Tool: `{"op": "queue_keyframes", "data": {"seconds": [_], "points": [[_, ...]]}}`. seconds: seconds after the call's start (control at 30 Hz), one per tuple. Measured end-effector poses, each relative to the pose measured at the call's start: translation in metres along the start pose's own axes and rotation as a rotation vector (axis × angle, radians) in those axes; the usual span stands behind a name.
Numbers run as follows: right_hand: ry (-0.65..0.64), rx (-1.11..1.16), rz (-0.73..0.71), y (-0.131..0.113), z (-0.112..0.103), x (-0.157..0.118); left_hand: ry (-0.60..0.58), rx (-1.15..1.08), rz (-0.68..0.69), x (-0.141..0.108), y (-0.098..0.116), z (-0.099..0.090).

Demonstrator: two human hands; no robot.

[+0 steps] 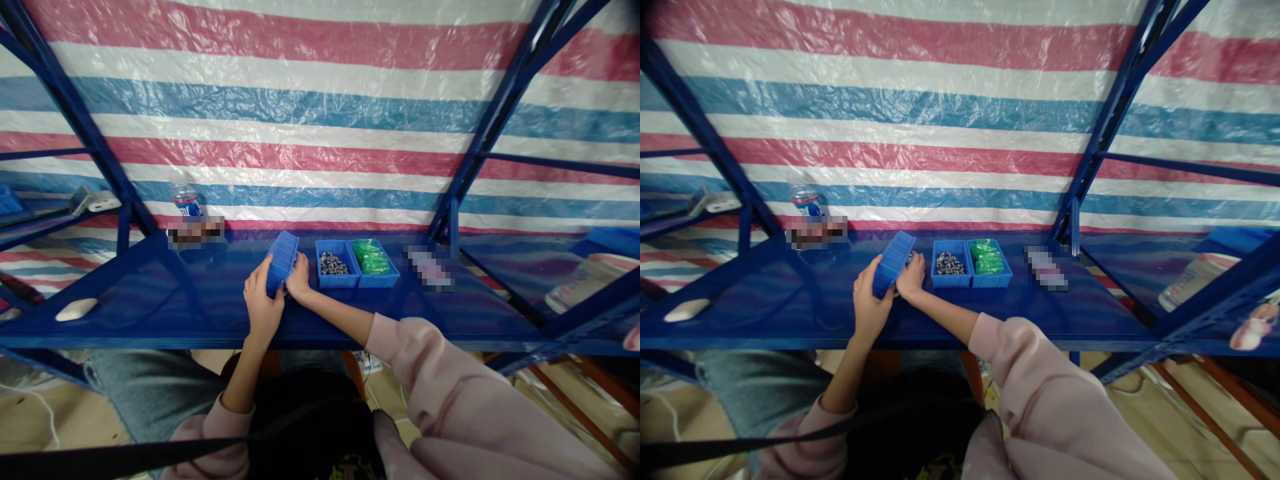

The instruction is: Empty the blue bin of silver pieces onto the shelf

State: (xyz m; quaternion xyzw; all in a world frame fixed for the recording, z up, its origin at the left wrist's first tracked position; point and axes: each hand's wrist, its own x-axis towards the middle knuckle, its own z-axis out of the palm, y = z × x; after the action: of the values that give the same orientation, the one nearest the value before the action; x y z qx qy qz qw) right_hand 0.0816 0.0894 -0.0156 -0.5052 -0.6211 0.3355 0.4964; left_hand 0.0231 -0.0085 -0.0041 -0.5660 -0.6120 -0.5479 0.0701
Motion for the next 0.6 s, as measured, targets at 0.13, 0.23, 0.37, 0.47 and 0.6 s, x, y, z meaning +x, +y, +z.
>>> {"op": "queue_keyframes", "data": {"seconds": [0.13, 0.23, 0.37, 0.47, 0.6], "points": [[-0.006, -0.021, 0.076, -0.0044, 0.0006, -0.0008, 0.001, 0.021, -0.015, 0.0, 0.0006, -0.0005], [-0.003, -0.007, 0.081, -0.0052, 0.0012, -0.0006, 0.005, 0.017, -0.016, 0.0004, 0.0002, -0.001], [0.011, -0.003, 0.096, -0.0062, 0.0017, -0.0005, 0.027, -0.007, -0.04, 0.0008, -0.0005, -0.0021], [-0.006, -0.019, 0.12, -0.0075, 0.0014, -0.0005, 0.053, -0.021, -0.053, 0.0007, -0.0004, -0.0033], [-0.015, -0.046, 0.118, -0.0087, 0.0007, -0.0003, 0.105, -0.025, -0.085, 0.0003, 0.0015, -0.0054]]}}
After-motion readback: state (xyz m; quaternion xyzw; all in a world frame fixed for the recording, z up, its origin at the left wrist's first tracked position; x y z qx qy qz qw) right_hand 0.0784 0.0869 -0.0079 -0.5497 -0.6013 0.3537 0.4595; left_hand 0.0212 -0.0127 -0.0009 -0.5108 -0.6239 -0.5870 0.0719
